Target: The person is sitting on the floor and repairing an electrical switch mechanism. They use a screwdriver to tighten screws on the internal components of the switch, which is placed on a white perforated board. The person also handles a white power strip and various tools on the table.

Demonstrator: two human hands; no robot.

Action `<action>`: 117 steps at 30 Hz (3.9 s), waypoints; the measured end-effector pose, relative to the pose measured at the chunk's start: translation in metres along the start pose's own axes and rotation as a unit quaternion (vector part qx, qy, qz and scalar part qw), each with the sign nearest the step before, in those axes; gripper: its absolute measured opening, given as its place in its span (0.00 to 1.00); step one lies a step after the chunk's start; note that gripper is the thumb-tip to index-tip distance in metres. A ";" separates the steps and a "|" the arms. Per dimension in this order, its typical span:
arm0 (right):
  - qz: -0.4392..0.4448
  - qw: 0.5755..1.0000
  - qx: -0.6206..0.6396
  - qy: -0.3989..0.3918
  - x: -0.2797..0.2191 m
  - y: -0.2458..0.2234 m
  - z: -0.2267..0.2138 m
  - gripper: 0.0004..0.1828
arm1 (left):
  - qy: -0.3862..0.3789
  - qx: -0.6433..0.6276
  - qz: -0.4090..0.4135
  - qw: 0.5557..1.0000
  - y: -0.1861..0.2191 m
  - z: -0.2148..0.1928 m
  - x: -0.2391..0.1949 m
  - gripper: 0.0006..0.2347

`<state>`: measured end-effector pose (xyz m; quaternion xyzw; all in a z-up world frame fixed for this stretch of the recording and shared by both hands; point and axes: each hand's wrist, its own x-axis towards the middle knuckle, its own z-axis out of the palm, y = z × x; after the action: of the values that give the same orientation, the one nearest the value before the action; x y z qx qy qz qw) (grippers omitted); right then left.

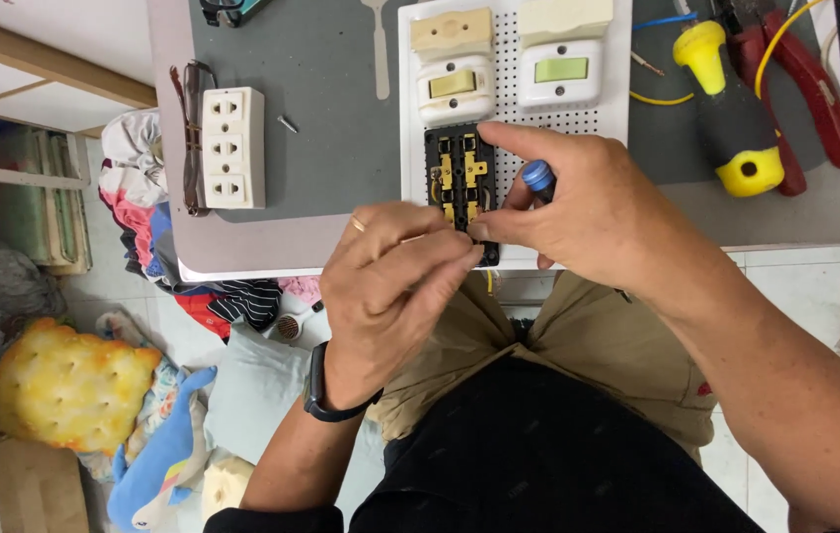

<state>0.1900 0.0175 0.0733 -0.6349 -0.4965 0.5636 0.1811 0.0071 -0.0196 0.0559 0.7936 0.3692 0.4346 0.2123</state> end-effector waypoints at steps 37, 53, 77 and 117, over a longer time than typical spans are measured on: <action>-0.024 0.999 0.020 0.013 -0.003 0.004 0.001 0.39 | -0.060 0.195 0.180 0.962 -0.040 0.018 -0.037 0.11; -0.102 0.981 0.104 0.128 -0.033 0.007 -0.017 0.27 | 0.003 0.121 0.090 0.989 -0.051 0.019 -0.036 0.21; -0.489 0.817 -0.033 0.303 -0.061 0.027 0.024 0.27 | -0.026 0.108 0.114 0.987 -0.051 0.006 -0.026 0.15; -0.447 0.862 -0.128 0.200 -0.078 0.047 0.020 0.12 | -0.018 0.103 0.098 0.990 -0.045 0.010 -0.028 0.14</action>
<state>0.2018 -0.0751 0.0721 -0.4614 -0.7482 0.2142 0.4260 -0.0120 -0.0122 0.0057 0.8513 0.3285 0.3984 0.0928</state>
